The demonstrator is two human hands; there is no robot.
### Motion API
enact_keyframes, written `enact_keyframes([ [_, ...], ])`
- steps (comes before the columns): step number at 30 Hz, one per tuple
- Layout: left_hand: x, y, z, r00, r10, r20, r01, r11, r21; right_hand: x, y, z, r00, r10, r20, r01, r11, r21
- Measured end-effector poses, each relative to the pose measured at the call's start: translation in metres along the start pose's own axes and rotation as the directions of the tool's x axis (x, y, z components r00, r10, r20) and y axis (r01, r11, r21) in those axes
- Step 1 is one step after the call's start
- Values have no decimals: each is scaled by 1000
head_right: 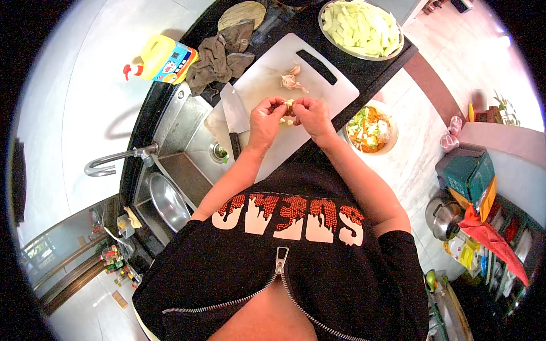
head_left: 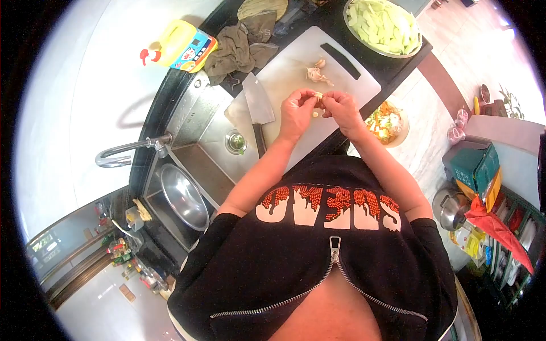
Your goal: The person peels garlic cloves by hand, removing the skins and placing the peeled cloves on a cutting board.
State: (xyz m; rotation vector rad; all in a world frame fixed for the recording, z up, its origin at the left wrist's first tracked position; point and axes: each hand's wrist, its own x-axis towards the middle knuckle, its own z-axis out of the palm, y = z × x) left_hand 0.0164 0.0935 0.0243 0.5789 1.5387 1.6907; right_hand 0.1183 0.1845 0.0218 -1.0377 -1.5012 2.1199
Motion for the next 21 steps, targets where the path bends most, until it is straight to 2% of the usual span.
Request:
enact_keyframes([
  [2,3,-9,-2,1000,-6,-24,7,1000,17,-4,-8,3,997,-14,-81,1,988,-157],
  [3,3,-8,-2,999,-14,-41,16,997,70,-6,-9,2,985,-126,-120,78,935,-346],
  [5,2,-6,-2,997,-26,-76,39,984,174,-8,-9,2,927,-354,-125,179,708,-683],
  [8,-3,3,-1,982,-148,-116,161,981,112,-7,-5,0,858,-510,-61,309,608,-731],
  [11,-7,7,5,983,-107,-147,127,983,136,-7,-4,3,832,-555,16,366,526,-768],
  [14,-5,5,3,992,-110,-58,119,976,183,-9,-7,5,831,-550,80,426,538,-727],
  [17,0,9,-3,979,-198,39,194,977,87,-9,-8,6,867,-498,35,395,641,-659],
  [21,4,14,-10,966,-232,114,219,969,117,-9,-6,4,957,-291,-20,252,860,-444],
])
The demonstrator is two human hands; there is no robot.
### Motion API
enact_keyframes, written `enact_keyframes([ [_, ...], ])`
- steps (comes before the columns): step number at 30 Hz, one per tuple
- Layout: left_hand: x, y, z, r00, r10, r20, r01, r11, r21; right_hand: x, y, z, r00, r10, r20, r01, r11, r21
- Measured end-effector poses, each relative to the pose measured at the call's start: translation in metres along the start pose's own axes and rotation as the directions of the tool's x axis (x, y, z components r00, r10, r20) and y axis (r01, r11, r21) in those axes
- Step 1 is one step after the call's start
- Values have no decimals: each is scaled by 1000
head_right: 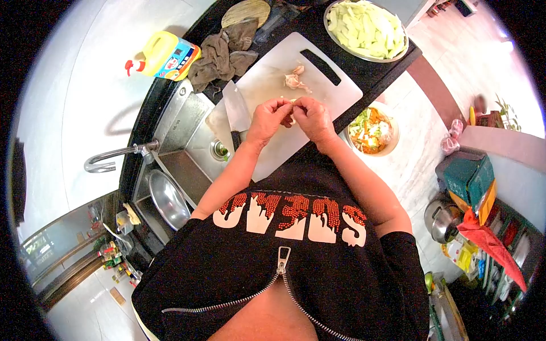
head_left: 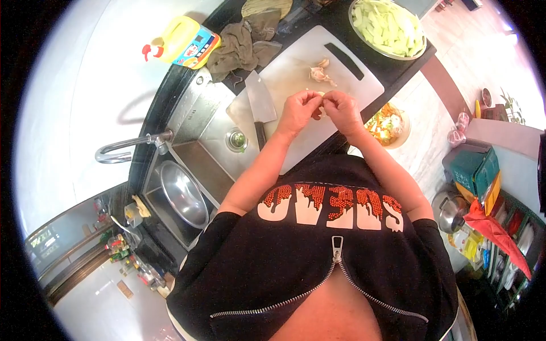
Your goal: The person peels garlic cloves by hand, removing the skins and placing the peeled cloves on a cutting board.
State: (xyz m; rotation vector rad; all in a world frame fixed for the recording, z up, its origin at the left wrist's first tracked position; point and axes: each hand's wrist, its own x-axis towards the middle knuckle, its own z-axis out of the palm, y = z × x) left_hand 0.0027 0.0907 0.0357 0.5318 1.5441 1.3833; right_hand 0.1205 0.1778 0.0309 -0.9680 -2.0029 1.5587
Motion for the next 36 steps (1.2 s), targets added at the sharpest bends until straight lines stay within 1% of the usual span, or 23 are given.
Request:
enact_keyframes([
  [2,1,-2,0,1000,11,-8,-11,999,-33,3,10,3,993,115,28,-118,986,119],
  [5,4,-9,1,1000,-5,-19,2,987,-163,5,-1,0,977,207,54,-214,930,299],
  [8,5,-16,0,994,-74,-83,41,939,-341,8,19,1,971,236,43,-239,937,256],
  [11,3,-16,-2,989,-104,-102,55,915,-401,6,14,-1,964,267,1,-263,951,162],
  [14,3,-20,-3,987,-96,-129,34,909,-416,7,19,0,964,264,-23,-255,950,182],
  [17,3,-22,-3,989,-97,-108,36,884,-467,8,15,-1,969,248,-12,-244,962,121],
  [20,3,-22,-3,990,-93,-102,32,875,-483,8,19,0,953,295,63,-302,929,214],
  [23,3,-23,-1,987,-28,-157,-30,936,-352,5,6,-1,957,289,-18,-265,899,348],
  [26,-1,-15,5,982,46,-181,-80,980,-183,8,2,1,984,177,-30,-157,928,339],
  [29,-1,-19,7,977,151,-148,-162,984,-70,5,-2,-1,995,70,66,-74,995,67],
  [32,-5,-10,10,970,195,-147,-195,981,11,5,1,-2,965,228,127,-233,972,21],
  [35,-4,-9,10,982,81,-169,-102,987,-124,5,-4,-4,959,247,139,-265,956,129],
  [36,-3,-11,9,987,51,-154,-77,984,-163,5,-4,-4,964,231,131,-245,964,107],
])
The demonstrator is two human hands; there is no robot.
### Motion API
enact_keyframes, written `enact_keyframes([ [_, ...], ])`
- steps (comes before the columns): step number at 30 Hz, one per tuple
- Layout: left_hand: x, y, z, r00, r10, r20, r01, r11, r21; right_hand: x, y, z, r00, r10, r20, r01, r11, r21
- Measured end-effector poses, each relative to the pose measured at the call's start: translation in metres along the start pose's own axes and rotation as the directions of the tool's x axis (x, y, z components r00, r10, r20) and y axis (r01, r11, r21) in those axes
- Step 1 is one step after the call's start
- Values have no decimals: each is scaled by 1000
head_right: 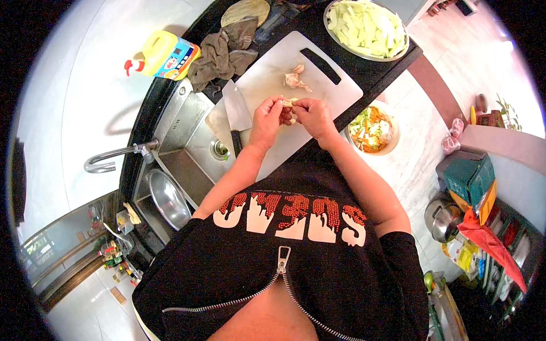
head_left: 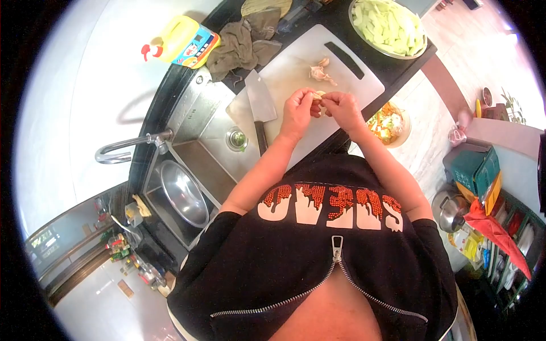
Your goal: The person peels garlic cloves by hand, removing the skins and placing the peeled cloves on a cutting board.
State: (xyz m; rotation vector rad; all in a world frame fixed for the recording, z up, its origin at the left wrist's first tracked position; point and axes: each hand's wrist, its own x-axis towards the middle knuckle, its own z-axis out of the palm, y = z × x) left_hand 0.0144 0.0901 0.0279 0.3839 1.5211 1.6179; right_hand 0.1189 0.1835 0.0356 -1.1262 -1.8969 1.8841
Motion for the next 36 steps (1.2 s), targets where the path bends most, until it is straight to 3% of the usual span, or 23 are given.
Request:
enact_keyframes([
  [8,5,-9,-5,996,-79,45,84,989,-119,-3,-3,0,992,-122,-40,113,977,-180],
  [14,6,-14,-8,982,-145,122,175,943,-284,1,8,3,980,-174,-98,162,980,-118],
  [17,6,-11,-8,974,-177,143,213,931,-297,1,8,-2,968,-250,-27,244,958,-148],
  [23,6,-10,-12,966,-199,163,235,940,-247,3,16,1,920,-393,-11,385,907,-171],
  [26,3,-5,-5,990,-21,-142,31,997,69,4,14,1,890,-454,-42,432,869,-240],
  [29,2,-3,-1,976,144,-161,-112,975,191,-1,5,-1,906,-419,-58,381,869,-315],
  [36,-1,7,3,1000,8,-26,-3,982,190,1,7,-1,861,-509,-14,467,800,-378],
])
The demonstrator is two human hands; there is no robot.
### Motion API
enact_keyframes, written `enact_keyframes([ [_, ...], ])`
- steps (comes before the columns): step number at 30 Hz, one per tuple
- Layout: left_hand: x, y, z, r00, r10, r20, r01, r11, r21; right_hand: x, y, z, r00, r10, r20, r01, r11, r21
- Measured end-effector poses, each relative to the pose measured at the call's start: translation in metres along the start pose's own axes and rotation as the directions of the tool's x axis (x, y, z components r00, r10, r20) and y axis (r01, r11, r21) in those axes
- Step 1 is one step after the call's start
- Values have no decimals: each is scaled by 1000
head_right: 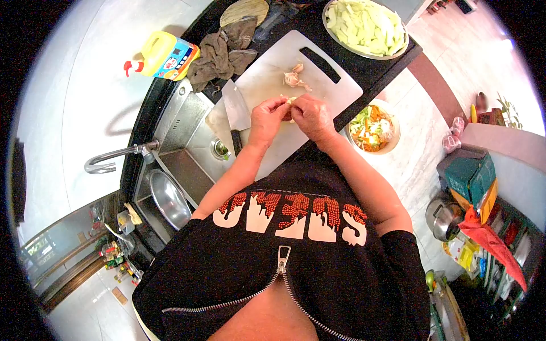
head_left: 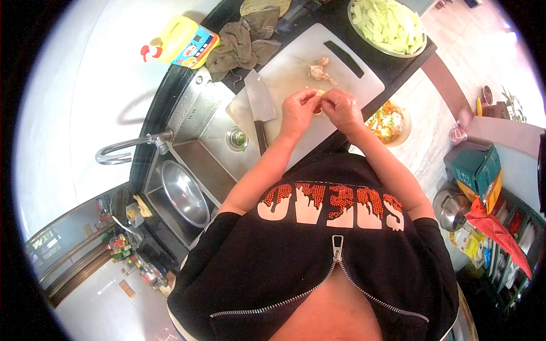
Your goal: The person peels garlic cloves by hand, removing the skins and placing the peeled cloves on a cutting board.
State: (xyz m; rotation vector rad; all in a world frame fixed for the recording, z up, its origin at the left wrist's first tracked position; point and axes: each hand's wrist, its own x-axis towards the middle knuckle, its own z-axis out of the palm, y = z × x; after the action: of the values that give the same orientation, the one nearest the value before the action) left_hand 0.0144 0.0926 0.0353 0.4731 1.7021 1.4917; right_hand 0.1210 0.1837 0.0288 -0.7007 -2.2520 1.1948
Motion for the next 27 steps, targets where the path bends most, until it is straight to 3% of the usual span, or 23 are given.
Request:
enact_keyframes([
  [2,4,-3,-4,996,-66,67,72,992,-101,0,0,1,1000,3,18,-4,999,50],
  [8,9,7,-18,960,-90,266,91,996,6,-2,-1,-1,996,65,68,-73,989,125],
  [11,11,5,-18,949,-86,305,98,995,-25,-3,4,2,958,239,159,-279,905,321],
  [17,10,2,-14,956,-35,292,59,995,-76,-1,6,1,896,388,213,-443,801,403],
  [20,10,-13,-13,971,2,241,33,989,-145,0,20,6,883,346,318,-469,616,633],
  [27,8,-20,-13,984,-138,114,170,918,-359,3,16,5,890,384,245,-456,736,501],
])
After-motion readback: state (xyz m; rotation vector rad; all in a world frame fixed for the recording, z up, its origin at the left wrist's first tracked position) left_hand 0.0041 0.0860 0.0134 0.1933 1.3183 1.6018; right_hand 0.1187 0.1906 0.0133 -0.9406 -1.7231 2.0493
